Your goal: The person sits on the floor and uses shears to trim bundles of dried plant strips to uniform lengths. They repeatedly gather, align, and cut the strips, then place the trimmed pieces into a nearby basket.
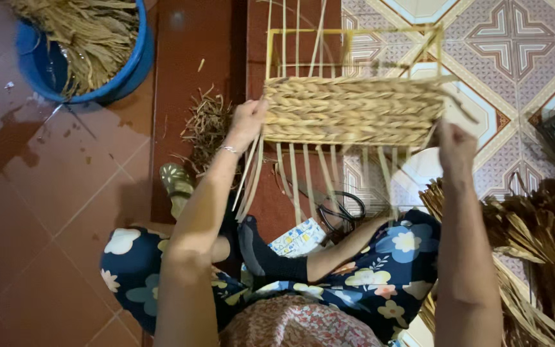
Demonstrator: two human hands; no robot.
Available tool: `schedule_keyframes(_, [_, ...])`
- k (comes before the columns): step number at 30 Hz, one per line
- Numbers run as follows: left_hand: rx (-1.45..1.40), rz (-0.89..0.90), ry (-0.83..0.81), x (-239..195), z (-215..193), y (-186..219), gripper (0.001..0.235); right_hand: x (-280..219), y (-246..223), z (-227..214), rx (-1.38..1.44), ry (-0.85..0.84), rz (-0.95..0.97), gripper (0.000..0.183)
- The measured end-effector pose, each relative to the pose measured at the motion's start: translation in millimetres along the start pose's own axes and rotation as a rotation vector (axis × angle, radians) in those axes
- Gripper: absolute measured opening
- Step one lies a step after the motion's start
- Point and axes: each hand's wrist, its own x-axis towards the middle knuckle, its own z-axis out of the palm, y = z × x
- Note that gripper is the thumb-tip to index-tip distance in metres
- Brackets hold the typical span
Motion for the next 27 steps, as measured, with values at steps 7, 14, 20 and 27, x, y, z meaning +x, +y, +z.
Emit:
schedule_keyframes(7, [-0.385, 0.092, -0.144, 25, 109, 89, 0.066, -26, -92, -44, -0.869, 0.798, -1.011, 0.02])
schedule_keyframes(14, [-0.591, 0.215, -0.725, 59, 170, 76, 0.064, -117, -155, 128, -0.1, -0.265, -1.006, 0.037])
schedule_keyframes(20, [-0.768, -0.086, -0.344, 151, 112, -22, 0.027, -30, -169, 265, -0.106, -0.073, -0.74, 0.018])
schedule_keyframes(27, [-0.087, 0.04, 0.001, 247, 28, -14, 0.021, 109, -136, 371, -0.582, 0.131, -0.666, 0.051])
